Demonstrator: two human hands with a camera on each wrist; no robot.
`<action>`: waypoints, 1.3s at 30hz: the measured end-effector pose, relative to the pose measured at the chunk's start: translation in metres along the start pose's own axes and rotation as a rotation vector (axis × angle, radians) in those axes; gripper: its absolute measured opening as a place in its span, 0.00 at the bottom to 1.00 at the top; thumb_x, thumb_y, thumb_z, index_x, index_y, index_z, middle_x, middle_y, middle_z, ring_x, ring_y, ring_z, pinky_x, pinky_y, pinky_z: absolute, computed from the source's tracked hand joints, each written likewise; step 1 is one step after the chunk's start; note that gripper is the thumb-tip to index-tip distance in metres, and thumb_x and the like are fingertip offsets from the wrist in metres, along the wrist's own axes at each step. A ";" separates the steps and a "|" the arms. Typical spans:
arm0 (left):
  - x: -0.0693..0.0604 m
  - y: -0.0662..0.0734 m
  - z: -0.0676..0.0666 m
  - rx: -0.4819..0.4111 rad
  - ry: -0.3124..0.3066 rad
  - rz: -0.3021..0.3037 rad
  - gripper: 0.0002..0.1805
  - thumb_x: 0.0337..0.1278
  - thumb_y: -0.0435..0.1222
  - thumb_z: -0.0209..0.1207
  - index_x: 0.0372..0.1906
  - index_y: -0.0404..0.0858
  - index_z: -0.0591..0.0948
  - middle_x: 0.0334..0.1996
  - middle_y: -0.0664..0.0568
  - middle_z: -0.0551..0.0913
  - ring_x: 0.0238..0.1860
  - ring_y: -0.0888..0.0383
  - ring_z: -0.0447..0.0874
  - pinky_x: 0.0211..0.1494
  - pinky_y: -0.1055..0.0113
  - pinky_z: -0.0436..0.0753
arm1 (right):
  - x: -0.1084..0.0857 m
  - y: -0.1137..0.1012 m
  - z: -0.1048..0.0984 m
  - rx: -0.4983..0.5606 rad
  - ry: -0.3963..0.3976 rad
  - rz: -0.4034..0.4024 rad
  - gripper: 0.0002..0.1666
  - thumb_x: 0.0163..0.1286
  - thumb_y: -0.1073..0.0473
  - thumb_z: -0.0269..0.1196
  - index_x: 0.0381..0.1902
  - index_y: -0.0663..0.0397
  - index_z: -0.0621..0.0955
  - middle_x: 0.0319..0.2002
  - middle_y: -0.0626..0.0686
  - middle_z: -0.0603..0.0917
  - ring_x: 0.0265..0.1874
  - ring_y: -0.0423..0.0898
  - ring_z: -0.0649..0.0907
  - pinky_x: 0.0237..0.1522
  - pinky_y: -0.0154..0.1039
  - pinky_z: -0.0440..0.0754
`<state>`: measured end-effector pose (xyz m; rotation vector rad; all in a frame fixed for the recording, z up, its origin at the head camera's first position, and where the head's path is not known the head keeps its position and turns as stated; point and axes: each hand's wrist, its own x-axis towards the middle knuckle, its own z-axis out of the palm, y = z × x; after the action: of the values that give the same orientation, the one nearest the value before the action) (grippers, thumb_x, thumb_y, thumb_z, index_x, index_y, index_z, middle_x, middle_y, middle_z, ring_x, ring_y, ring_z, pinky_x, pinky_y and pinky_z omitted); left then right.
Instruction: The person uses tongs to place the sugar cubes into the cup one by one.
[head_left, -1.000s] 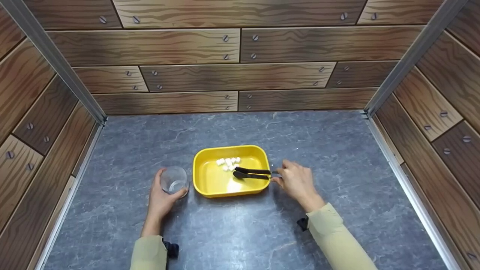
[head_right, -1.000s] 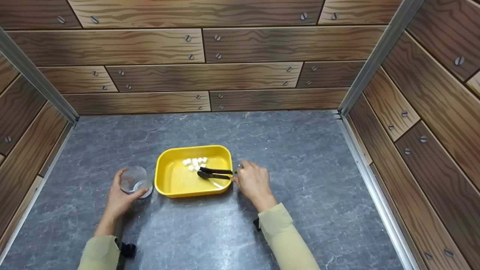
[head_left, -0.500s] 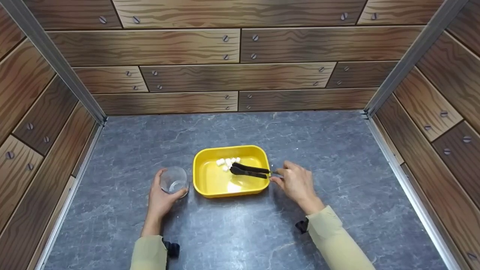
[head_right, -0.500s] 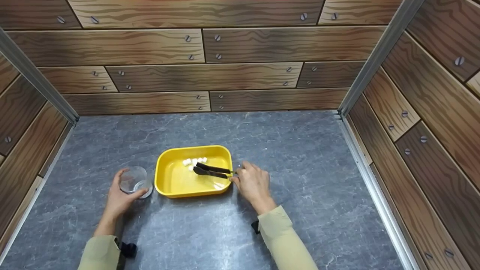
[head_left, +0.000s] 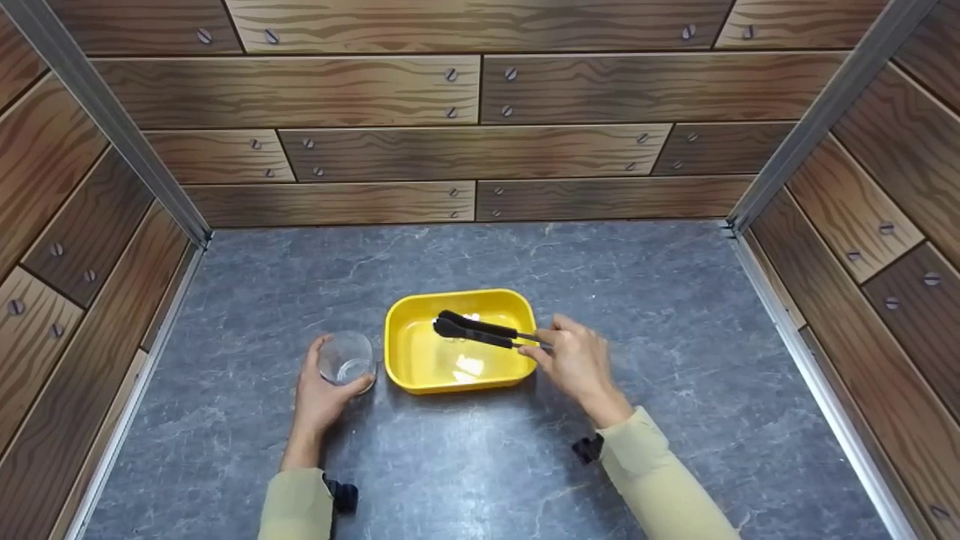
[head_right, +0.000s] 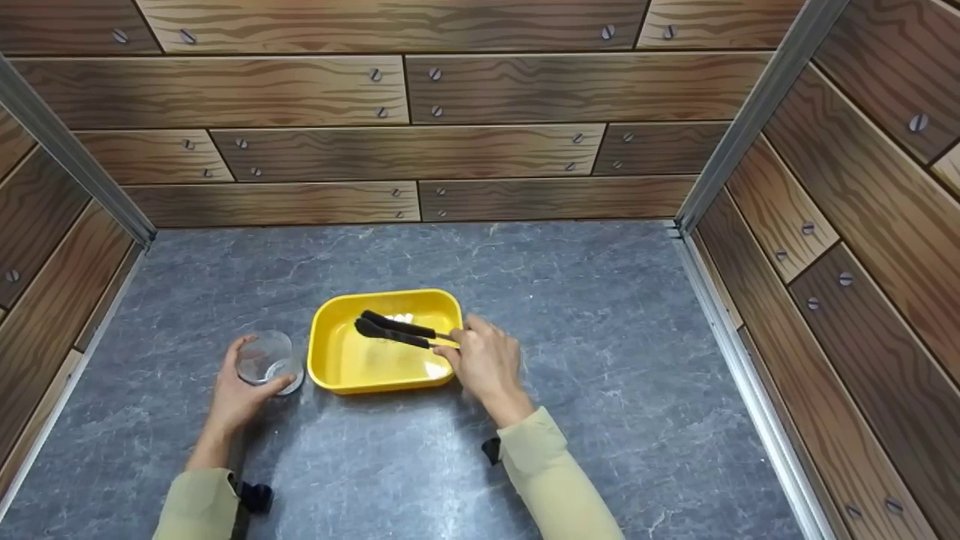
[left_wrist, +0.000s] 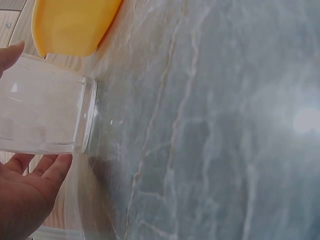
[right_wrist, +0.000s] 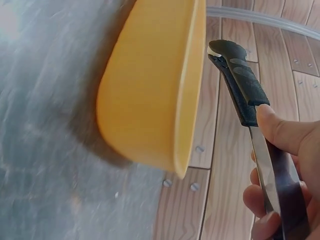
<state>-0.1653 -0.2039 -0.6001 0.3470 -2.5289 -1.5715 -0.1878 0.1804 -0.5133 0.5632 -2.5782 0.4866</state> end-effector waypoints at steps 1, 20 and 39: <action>0.000 0.000 0.000 -0.005 0.001 0.001 0.57 0.34 0.46 0.80 0.73 0.42 0.60 0.70 0.38 0.63 0.69 0.40 0.61 0.68 0.43 0.64 | 0.002 -0.003 0.000 0.018 0.002 0.001 0.18 0.53 0.44 0.76 0.35 0.50 0.91 0.23 0.44 0.70 0.15 0.40 0.70 0.13 0.36 0.66; 0.001 -0.002 0.000 -0.019 0.021 0.029 0.57 0.33 0.42 0.80 0.72 0.39 0.61 0.69 0.38 0.64 0.67 0.40 0.63 0.68 0.46 0.64 | 0.025 -0.057 0.017 0.110 0.075 -0.125 0.16 0.51 0.45 0.76 0.32 0.48 0.90 0.25 0.44 0.72 0.16 0.40 0.70 0.12 0.35 0.66; 0.001 0.000 -0.001 -0.010 -0.009 -0.017 0.59 0.36 0.45 0.79 0.74 0.39 0.58 0.71 0.37 0.60 0.71 0.40 0.58 0.70 0.45 0.61 | 0.032 -0.086 0.037 0.178 0.007 -0.162 0.22 0.59 0.39 0.69 0.38 0.49 0.88 0.28 0.45 0.75 0.20 0.39 0.71 0.17 0.31 0.68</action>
<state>-0.1665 -0.2050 -0.6002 0.3618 -2.5305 -1.5955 -0.1874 0.0814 -0.5075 0.8217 -2.4713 0.6645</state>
